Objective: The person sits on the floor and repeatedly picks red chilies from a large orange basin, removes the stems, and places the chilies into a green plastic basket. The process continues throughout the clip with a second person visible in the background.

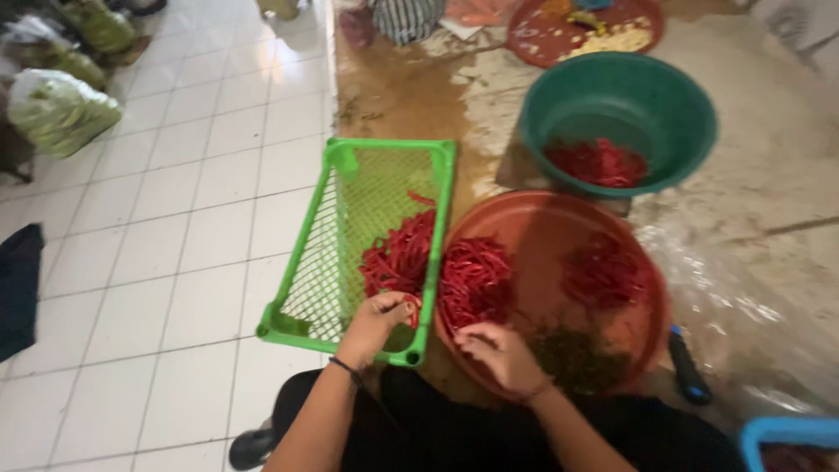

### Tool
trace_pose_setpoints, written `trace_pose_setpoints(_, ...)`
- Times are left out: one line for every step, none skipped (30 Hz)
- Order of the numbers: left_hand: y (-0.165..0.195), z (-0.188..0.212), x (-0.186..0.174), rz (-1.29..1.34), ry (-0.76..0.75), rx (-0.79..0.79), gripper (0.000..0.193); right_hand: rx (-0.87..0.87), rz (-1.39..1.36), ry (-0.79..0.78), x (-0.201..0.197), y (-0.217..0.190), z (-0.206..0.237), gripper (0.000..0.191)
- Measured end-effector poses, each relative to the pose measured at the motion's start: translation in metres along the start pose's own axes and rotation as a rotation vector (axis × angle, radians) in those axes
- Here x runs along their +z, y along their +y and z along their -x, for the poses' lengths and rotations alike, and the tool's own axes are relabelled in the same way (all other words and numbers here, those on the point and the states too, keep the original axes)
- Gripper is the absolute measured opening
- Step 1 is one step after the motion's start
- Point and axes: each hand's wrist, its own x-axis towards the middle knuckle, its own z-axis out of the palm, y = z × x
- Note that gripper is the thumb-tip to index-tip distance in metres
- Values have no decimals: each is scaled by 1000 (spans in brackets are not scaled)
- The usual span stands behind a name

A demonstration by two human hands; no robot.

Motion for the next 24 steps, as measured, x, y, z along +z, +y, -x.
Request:
trace_pose_setpoints(-3,2,15,22,1,23,16,61,-125,-16,6,-2,2,28)
trace_pose_setpoints(-6,5,30,44,2,44,16,123,-251,-31,10,-4,6,29)
trace_pose_setpoints(-10,8,45,66,4,63,17,133,-323,-22,14,-5,10,29)
trace_pose_setpoints(-15,10,60,90,-11,48,17,142,-394,-14,17,-5,12,29)
trace_pose_setpoints(-21,13,74,114,-26,32,17,149,-467,-6,18,-6,15,29)
trace_pose_setpoints(-25,17,87,137,-41,16,17,120,-477,13,19,-6,18,27)
trace_pose_setpoints(-29,21,97,135,-30,1,19,88,-488,30,20,-7,20,26)
trace_pose_setpoints(-32,24,105,131,-15,-12,22,54,-499,43,17,-9,21,25)
trace_pose_setpoints(-34,26,109,128,4,-25,24,75,-382,47,11,-9,22,27)
trace_pose_setpoints(-35,28,111,61,20,20,27,97,-264,48,4,-9,23,29)
trace_pose_setpoints(-35,30,110,-5,40,64,30,121,-147,46,-2,-11,24,32)
trace_pose_setpoints(-36,32,107,-71,62,108,34,168,-80,60,-9,-12,24,31)
trace_pose_setpoints(-35,33,103,-76,75,60,34,212,-12,75,-17,-14,22,33)
trace_pose_setpoints(-35,35,97,-78,87,13,35,256,59,91,-24,-16,20,37)
trace_pose_setpoints(-35,39,91,-79,100,-37,35,307,193,58,-28,-16,20,37)
trace_pose_setpoints(-38,46,84,-118,91,-41,34,358,327,23,-32,-17,21,38)
trace_pose_setpoints(-40,53,77,-157,80,-45,33,408,460,-10,-34,-17,20,40)
trace_pose_setpoints(-42,58,70,-197,69,-46,33,382,534,-46,-34,-17,19,39)
trace_pose_setpoints(-44,64,65,-196,76,-61,32,355,608,-83,-33,-18,18,37)
trace_pose_setpoints(-47,70,60,-195,85,-76,32,328,682,-121,-32,-19,17,36)
trace_pose_setpoints(-49,76,55,-195,93,-91,31,411,694,-178,-31,-21,16,36)
trace_pose_setpoints(-51,82,51,-175,117,-102,31,495,705,-233,-31,-23,15,37)
trace_pose_setpoints(-53,88,46,-156,142,-113,31,579,716,-290,-30,-25,12,37)
trace_pose_setpoints(-55,93,43,-135,166,-125,31,545,691,-252,-30,-28,10,38)
